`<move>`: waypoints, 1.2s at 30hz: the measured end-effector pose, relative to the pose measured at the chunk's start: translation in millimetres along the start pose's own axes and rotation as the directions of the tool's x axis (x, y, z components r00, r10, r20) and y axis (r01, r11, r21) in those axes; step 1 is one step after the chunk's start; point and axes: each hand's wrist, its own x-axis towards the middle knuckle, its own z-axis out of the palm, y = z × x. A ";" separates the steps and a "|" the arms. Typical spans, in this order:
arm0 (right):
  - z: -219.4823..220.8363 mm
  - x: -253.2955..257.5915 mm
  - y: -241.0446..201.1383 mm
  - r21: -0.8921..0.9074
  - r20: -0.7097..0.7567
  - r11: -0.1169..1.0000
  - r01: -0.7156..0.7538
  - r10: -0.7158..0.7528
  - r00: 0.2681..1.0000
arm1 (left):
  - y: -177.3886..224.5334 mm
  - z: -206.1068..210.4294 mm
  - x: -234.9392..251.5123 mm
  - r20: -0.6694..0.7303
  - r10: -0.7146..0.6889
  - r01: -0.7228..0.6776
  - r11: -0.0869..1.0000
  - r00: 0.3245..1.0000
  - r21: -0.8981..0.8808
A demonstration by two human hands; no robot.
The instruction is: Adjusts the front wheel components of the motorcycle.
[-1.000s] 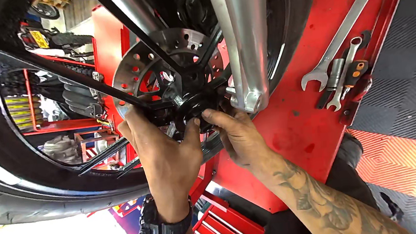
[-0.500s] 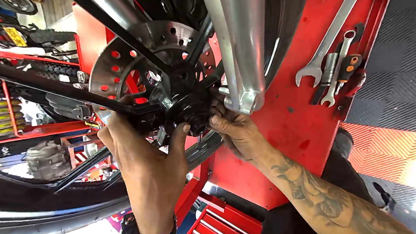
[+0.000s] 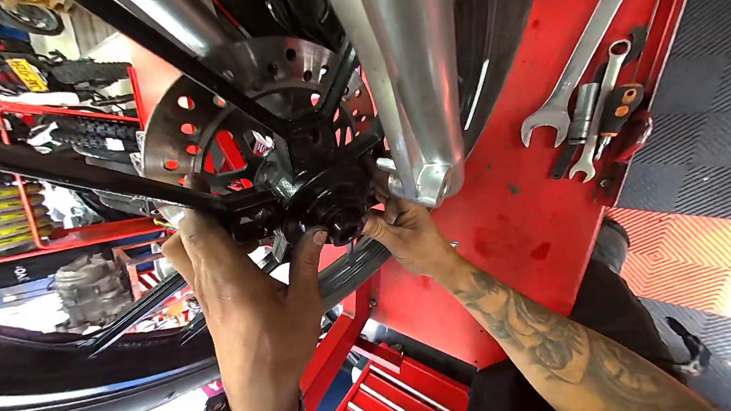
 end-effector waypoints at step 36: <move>5.1 -4.3 -27.1 -0.261 0.007 0.963 -0.069 0.073 0.997 | -1.1 2.6 -2.7 -0.050 0.013 -0.012 1.000 0.999 0.017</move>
